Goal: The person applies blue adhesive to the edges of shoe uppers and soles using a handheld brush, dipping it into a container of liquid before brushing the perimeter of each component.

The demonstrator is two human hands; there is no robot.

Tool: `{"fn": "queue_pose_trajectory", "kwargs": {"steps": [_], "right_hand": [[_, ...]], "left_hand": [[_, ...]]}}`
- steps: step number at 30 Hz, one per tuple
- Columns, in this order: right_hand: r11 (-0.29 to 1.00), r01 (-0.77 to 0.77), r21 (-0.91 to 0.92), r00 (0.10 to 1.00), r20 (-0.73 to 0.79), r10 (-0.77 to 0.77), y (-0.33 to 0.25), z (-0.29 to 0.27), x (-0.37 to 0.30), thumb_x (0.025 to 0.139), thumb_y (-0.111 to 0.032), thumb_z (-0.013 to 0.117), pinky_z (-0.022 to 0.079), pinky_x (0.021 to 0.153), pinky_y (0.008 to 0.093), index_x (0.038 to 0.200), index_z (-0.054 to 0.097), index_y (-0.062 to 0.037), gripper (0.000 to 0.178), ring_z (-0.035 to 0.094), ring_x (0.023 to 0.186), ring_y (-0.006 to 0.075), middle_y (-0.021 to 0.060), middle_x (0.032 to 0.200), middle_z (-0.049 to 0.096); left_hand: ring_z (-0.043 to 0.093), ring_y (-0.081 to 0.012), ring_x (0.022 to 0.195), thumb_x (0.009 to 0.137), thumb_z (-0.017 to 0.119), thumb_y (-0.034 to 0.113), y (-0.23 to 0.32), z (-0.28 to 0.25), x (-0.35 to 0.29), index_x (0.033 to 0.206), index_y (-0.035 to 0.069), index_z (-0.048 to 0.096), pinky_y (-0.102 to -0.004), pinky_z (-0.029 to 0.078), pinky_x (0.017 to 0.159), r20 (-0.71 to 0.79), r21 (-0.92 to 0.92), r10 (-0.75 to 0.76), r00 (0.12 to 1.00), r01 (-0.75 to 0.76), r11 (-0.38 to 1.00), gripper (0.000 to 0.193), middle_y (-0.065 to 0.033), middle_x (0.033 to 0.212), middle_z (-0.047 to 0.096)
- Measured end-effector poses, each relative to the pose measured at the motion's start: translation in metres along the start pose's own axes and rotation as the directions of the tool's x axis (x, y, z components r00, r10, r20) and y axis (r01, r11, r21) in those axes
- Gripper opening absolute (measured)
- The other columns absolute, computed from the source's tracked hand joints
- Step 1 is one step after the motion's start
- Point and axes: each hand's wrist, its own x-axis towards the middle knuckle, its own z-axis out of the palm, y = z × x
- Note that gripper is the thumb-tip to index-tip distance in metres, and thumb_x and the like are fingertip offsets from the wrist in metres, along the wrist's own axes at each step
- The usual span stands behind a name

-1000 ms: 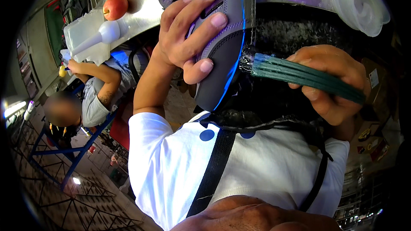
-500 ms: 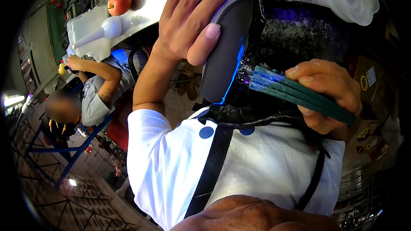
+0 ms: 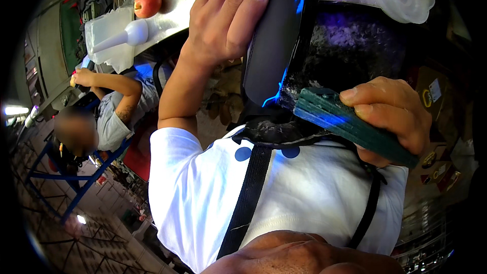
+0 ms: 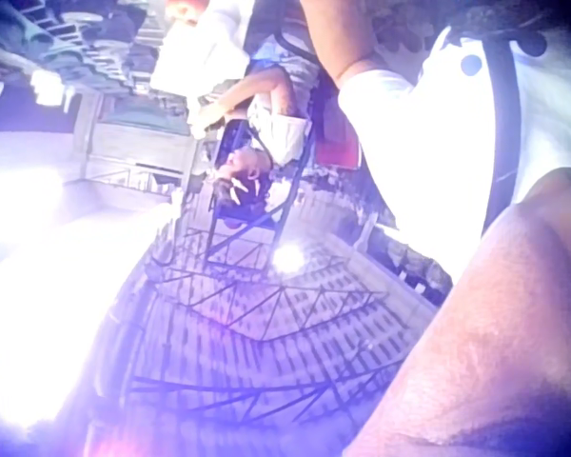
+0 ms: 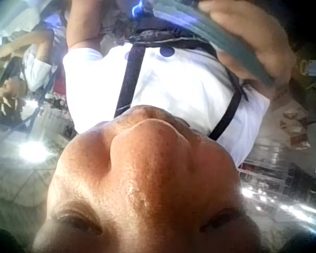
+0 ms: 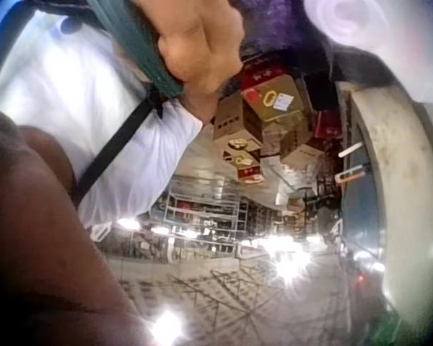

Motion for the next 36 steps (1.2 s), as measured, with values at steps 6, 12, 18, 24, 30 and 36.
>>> {"fn": "queue_pose_trajectory", "kwargs": {"steps": [6,12,18,24,30,36], "right_hand": [[0.984,0.054,-0.17,0.999,0.011,-0.053,-0.018,-0.005,0.013,0.098,-0.028,0.068,0.053,0.054,0.0289,0.107,0.063,0.0025,0.032,0.069,0.067,0.0229,0.0233,0.096,0.073],[0.922,0.072,-0.38,0.996,0.068,-0.05,-0.049,-0.02,0.041,0.098,-0.027,0.068,0.054,0.055,0.0296,0.105,0.063,0.0028,0.031,0.069,0.067,0.0232,0.0235,0.095,0.073],[0.862,0.07,-0.502,0.968,0.241,0.062,-0.067,-0.065,0.088,0.091,-0.03,0.078,0.06,0.072,0.0385,0.099,0.066,0.0001,0.033,0.074,0.076,0.0298,0.0224,0.091,0.074],[0.844,0.116,-0.524,0.946,0.317,0.067,-0.066,-0.091,0.126,0.087,-0.018,0.076,0.061,0.075,0.0368,0.101,0.067,0.0,0.024,0.075,0.084,0.0325,0.0242,0.092,0.074],[0.777,0.12,-0.618,0.938,0.327,0.115,-0.077,-0.091,0.151,0.092,-0.009,0.068,0.062,0.078,0.0344,0.109,0.065,0.002,0.02,0.075,0.091,0.0307,0.0264,0.101,0.073],[0.782,0.124,-0.611,0.928,0.351,0.127,-0.073,-0.11,0.166,0.092,-0.007,0.068,0.062,0.08,0.0358,0.117,0.062,0.006,0.028,0.075,0.093,0.0312,0.0267,0.106,0.071]], "left_hand": [[0.07,-0.0498,0.103,0.089,0.061,-0.003,0.004,-0.002,0.013,0.12,-0.008,0.042,-0.0551,0.059,0.082,0.022,0.058,-0.121,0.992,0.119,0.991,0.037,-0.039,0.12,0.063],[0.071,-0.0443,0.099,0.083,0.071,0.012,0.0,-0.008,0.021,0.132,-0.007,0.043,-0.0505,0.058,0.081,0.142,0.17,-0.228,0.963,0.203,0.964,0.059,-0.0301,0.117,0.068],[0.073,-0.0341,0.099,0.071,0.076,0.012,0.003,-0.006,0.063,0.131,-0.001,0.049,-0.0431,0.058,0.083,0.046,0.097,-0.286,0.957,0.28,0.955,0.068,-0.0203,0.116,0.07],[0.072,-0.0365,0.092,0.065,0.083,0.022,-0.013,-0.012,0.086,0.134,0.004,0.048,-0.0429,0.058,0.081,0.18,0.076,-0.335,0.925,0.326,0.942,0.079,-0.0179,0.115,0.07],[0.072,-0.0394,0.088,0.059,0.089,0.032,-0.033,-0.021,0.112,0.138,0.007,0.045,-0.0454,0.058,0.076,0.266,0.023,-0.327,0.907,0.333,0.943,0.094,-0.0176,0.104,0.072],[0.07,-0.0442,0.091,0.065,0.089,0.049,-0.051,-0.028,0.144,0.14,-0.003,0.039,-0.0494,0.057,0.079,0.602,0.046,-0.409,0.686,0.481,0.875,0.104,-0.026,0.096,0.071]]}}
